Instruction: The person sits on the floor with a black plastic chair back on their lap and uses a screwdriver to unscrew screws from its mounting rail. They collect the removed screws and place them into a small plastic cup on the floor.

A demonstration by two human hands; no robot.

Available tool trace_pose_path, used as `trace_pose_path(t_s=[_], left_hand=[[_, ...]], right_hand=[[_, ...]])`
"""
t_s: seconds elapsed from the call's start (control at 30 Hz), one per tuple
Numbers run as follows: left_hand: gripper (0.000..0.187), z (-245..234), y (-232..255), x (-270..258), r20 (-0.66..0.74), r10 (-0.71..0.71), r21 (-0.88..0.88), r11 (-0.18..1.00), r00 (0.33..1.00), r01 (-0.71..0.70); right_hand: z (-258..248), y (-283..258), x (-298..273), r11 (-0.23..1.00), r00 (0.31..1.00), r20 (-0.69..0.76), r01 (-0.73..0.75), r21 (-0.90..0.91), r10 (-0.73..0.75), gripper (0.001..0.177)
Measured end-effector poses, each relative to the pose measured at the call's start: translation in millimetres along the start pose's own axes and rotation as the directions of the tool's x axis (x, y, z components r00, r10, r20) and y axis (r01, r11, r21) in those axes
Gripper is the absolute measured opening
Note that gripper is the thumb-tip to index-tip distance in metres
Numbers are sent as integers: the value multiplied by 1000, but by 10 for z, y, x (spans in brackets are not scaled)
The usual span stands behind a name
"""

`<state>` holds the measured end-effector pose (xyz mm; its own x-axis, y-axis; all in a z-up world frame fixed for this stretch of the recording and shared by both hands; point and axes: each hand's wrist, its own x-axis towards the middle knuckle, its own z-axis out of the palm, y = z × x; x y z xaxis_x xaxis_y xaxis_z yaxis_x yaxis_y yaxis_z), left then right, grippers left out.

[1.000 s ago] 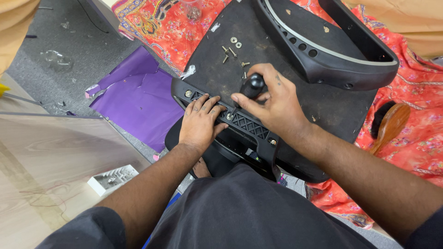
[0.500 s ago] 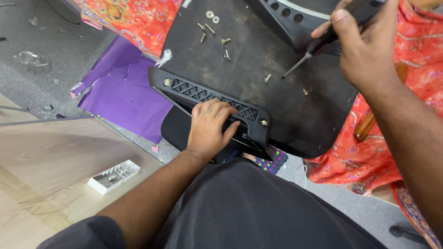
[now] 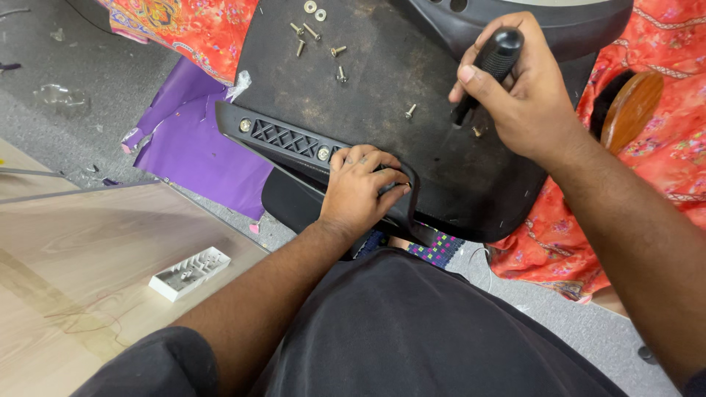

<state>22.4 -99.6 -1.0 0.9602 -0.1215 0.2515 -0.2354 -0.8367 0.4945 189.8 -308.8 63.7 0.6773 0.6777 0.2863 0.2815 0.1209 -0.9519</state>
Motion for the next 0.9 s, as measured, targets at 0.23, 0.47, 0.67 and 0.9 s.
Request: trace_pose_path(t_s=[0.23,0.47,0.67,0.9], left_hand=[[16,119,1,-59,-91,-49,-59,997,995,44],[18,161,8,-98,-91,-51,-20,999,995,49],[20,192,39,-130,-99,5,57,998,995,1],[20,245,55,-144,-80,-15,132,991,997,26]], right_hand=[[59,-151,-41,984,1000,-15,8,176,-5,27],[148,-236,-200,997,1000,16,-28,67,27,29],[153,-272,-212,995,999,39,-8,96,5,29],[171,-257,-260,999,999,53,1,53,-4,31]])
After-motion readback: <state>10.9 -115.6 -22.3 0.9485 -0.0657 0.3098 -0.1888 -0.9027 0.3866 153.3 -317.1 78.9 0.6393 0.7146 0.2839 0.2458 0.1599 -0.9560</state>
